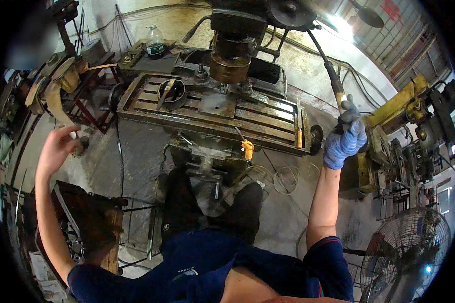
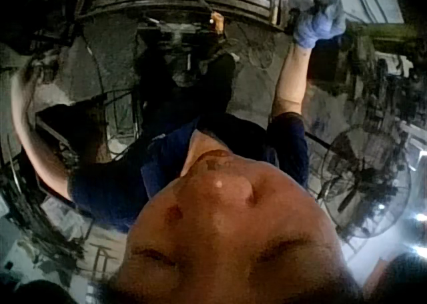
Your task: The person takes small metal parts from a bin and uses a screwdriver to process or clean them while they are on a milling machine table.
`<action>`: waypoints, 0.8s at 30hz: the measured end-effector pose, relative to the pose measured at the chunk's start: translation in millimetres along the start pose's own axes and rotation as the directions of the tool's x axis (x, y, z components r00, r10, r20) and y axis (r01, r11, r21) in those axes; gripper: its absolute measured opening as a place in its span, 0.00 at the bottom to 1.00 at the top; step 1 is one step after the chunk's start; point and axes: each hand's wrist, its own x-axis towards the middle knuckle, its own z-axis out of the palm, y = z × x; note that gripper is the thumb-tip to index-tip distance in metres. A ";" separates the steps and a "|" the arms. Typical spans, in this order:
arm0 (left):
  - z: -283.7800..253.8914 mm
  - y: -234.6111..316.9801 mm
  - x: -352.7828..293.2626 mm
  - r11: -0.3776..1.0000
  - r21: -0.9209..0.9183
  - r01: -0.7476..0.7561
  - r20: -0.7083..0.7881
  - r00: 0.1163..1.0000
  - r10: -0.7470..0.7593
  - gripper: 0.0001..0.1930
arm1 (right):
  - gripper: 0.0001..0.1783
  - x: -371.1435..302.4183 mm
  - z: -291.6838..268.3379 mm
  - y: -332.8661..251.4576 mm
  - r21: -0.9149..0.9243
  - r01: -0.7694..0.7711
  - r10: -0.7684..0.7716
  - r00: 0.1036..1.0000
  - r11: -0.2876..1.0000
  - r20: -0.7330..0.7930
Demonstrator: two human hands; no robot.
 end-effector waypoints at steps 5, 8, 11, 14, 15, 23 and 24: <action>-36.4 -122.7 -99.3 0.965 -0.242 0.106 -0.329 0.926 -0.184 0.15 | 0.18 -6.7 0.6 2.7 0.036 0.038 -0.039 0.998 0.999 0.041; -53.4 -154.0 -143.7 0.941 -0.249 0.229 -0.337 0.890 -0.306 0.16 | 0.17 -12.9 -2.1 9.0 0.013 0.024 -0.024 1.000 1.000 0.011; -41.0 -185.4 -169.5 0.906 -0.326 0.269 -0.449 0.800 -0.399 0.15 | 0.18 -17.7 -8.7 15.8 0.014 0.041 -0.042 0.998 0.999 0.047; -28.7 -175.3 -181.1 0.853 -0.303 0.426 -0.419 0.744 -0.520 0.14 | 0.18 -18.9 -6.7 14.5 0.005 0.066 -0.067 0.996 0.998 0.059; -27.0 -206.1 -183.8 0.852 -0.335 0.402 -0.381 0.770 -0.512 0.14 | 0.19 -18.3 -5.4 14.1 -0.002 0.078 -0.078 0.995 0.997 0.060; 5.4 -244.4 -170.7 0.837 -0.128 0.532 -0.062 0.838 -0.543 0.12 | 0.21 3.0 -6.7 1.1 -0.022 0.036 -0.034 0.997 0.999 0.075; 26.1 -225.2 -168.6 0.860 -0.205 0.468 -0.245 0.826 -0.508 0.11 | 0.21 4.1 -8.5 0.4 -0.035 0.033 -0.031 0.997 0.999 0.077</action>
